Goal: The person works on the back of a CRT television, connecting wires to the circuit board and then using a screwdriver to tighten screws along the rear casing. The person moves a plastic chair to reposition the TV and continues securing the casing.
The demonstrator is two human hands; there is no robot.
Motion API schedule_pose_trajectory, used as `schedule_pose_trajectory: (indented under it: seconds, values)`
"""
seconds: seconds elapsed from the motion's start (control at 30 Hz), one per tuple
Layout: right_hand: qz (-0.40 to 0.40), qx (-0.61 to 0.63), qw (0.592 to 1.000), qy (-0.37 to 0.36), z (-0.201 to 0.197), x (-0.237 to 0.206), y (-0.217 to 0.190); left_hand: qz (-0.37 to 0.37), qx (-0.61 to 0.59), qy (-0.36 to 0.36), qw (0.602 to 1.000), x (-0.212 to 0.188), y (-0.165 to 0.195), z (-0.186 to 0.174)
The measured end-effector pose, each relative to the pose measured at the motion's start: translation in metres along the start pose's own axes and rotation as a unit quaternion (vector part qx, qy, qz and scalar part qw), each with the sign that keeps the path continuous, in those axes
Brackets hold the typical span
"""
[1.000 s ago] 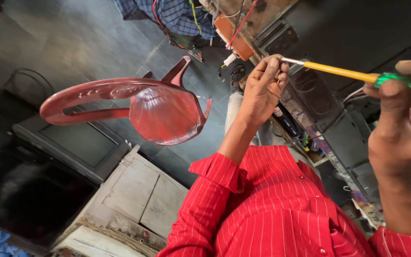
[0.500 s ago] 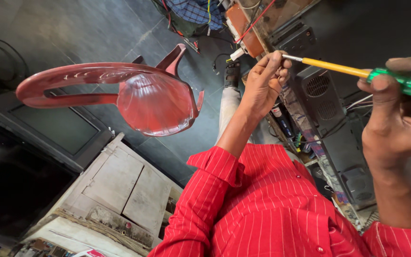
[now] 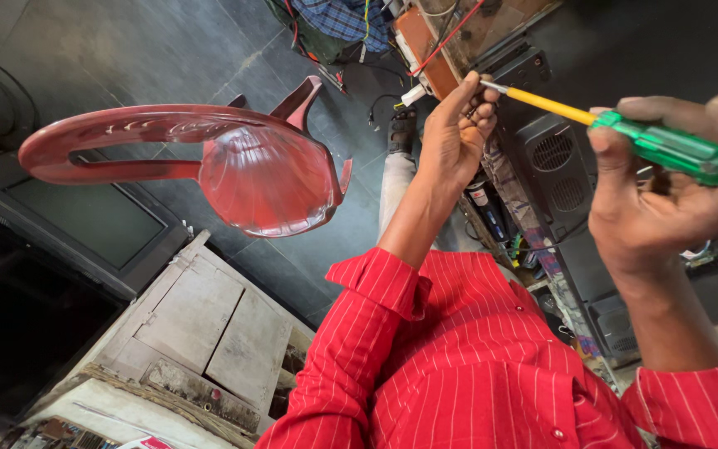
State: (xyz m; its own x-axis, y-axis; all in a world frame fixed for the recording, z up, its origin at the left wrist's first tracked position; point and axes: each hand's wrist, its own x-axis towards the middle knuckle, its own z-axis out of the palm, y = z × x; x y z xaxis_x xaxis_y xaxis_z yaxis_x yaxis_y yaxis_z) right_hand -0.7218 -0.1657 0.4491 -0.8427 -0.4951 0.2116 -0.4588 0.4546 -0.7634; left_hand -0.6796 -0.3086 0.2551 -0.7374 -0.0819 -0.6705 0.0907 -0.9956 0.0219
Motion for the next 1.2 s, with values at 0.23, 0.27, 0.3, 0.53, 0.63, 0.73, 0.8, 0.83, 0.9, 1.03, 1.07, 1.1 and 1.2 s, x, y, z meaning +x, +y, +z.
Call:
schedule_pose_trajectory:
  seconds: [0.23, 0.27, 0.3, 0.53, 0.63, 0.73, 0.8, 0.83, 0.9, 1.03, 1.07, 1.1, 1.2]
  values:
    - [-0.112, -0.096, 0.989, -0.018, 0.008, 0.021, -0.005, -0.055, 0.08, 0.05, 0.994, 0.019, 0.009, 0.002]
    - [-0.119, -0.101, 0.987, -0.023, 0.009, 0.025, -0.007, -0.076, 0.106, 0.055, 0.99, 0.025, 0.017, 0.001]
    - [-0.127, -0.117, 0.984, -0.029, 0.009, 0.029, -0.01, -0.097, 0.132, 0.059, 0.985, 0.031, 0.023, -0.001]
    - [-0.175, -0.153, 0.97, -0.07, 0.012, 0.056, -0.01, -0.191, 0.18, 0.059, 0.963, 0.059, 0.049, -0.007]
    - [-0.173, -0.127, 0.972, -0.093, 0.014, 0.06, -0.005, -0.202, 0.19, 0.058, 0.959, 0.062, 0.051, -0.008]
    - [-0.161, -0.095, 0.976, -0.108, 0.014, 0.06, -0.001, -0.18, 0.231, 0.053, 0.955, 0.062, 0.053, -0.008]
    - [-0.163, -0.099, 0.976, -0.108, 0.014, 0.06, 0.001, -0.136, 0.293, 0.044, 0.945, 0.061, 0.056, -0.008]
    - [-0.166, -0.106, 0.975, -0.107, 0.014, 0.061, 0.001, -0.135, 0.301, 0.037, 0.943, 0.061, 0.057, -0.007]
    - [-0.173, -0.122, 0.972, -0.105, 0.014, 0.061, 0.002, -0.133, 0.314, 0.024, 0.94, 0.06, 0.06, -0.007]
    - [-0.163, -0.108, 0.974, -0.117, 0.015, 0.062, 0.004, -0.068, 0.382, 0.031, 0.921, 0.058, 0.065, -0.01]
    - [-0.157, -0.101, 0.975, -0.119, 0.014, 0.062, 0.004, -0.049, 0.39, 0.04, 0.919, 0.057, 0.065, -0.009]
    - [-0.156, -0.097, 0.976, -0.12, 0.014, 0.062, 0.004, -0.029, 0.398, 0.048, 0.916, 0.055, 0.065, -0.008]
    - [-0.153, -0.109, 0.974, -0.124, 0.01, 0.062, 0.004, 0.145, 0.374, -0.028, 0.916, 0.041, 0.064, 0.003]
